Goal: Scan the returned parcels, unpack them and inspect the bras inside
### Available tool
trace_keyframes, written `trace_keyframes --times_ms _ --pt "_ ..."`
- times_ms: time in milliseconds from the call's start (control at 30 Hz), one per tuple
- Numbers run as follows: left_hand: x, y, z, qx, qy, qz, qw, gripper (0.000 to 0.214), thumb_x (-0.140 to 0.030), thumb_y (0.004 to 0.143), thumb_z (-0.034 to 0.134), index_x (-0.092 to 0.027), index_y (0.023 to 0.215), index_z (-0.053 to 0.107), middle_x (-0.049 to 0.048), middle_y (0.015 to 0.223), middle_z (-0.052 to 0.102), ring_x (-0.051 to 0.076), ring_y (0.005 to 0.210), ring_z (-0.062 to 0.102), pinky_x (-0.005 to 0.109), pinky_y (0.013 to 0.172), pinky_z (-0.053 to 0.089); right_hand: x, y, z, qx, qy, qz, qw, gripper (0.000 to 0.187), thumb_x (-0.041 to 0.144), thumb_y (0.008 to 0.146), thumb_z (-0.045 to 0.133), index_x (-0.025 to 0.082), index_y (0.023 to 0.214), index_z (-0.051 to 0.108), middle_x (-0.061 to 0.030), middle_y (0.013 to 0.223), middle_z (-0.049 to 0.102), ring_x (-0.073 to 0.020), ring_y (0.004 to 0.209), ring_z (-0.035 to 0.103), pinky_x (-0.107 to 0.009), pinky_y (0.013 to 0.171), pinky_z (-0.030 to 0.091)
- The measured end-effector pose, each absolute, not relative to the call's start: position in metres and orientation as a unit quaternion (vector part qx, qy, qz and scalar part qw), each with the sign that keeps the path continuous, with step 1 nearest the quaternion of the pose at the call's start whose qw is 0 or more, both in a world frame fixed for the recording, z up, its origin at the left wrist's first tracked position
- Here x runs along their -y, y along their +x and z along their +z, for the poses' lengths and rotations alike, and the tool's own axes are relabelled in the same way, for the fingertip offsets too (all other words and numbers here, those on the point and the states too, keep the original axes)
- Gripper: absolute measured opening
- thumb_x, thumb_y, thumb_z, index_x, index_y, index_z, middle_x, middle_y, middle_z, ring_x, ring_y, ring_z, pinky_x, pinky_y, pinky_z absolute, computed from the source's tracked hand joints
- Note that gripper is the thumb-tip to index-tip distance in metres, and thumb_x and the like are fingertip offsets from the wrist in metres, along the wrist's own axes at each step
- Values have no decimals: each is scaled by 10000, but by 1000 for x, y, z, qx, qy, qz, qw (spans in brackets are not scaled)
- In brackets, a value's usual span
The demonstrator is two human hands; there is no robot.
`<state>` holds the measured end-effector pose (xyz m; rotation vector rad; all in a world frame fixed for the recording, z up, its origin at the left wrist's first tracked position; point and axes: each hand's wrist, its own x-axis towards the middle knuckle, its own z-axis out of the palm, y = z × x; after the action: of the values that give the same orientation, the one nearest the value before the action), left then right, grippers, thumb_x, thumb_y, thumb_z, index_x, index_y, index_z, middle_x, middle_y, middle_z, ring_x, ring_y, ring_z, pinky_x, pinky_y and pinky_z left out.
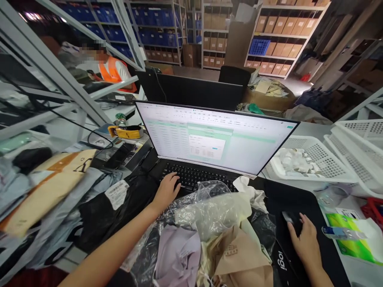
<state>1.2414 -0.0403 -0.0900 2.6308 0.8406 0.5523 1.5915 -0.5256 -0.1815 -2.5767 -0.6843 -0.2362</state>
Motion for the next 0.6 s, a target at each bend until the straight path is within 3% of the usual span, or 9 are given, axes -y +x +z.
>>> trace_keyframes --times_ms 167,333,600 --pt "27 1232 -120 -295 930 191 108 334 -294 951 490 -117 1206 614 214 1399 541 338 1326 499 526 1137 411 506 1587 -183 245 -937 -124 217 781 667 814 467 128 1378 501 -210 1393 516 -386 1333 474 -529 1120 397" --pt "27 1223 -141 -291 938 163 97 399 -337 954 486 -123 1272 595 204 1488 491 347 1400 442 558 1186 333 505 1578 -189 237 -939 -137 209 700 645 775 483 179 1289 579 -172 1358 564 -388 1297 516 -532 1104 414" --pt "32 1220 -149 -315 935 139 83 460 -331 941 505 -111 1342 556 216 1506 477 355 1405 433 580 1188 307 514 1564 -185 250 -943 -133 177 559 625 832 467 301 1269 595 -115 1391 570 -349 1312 525 -486 1058 455"
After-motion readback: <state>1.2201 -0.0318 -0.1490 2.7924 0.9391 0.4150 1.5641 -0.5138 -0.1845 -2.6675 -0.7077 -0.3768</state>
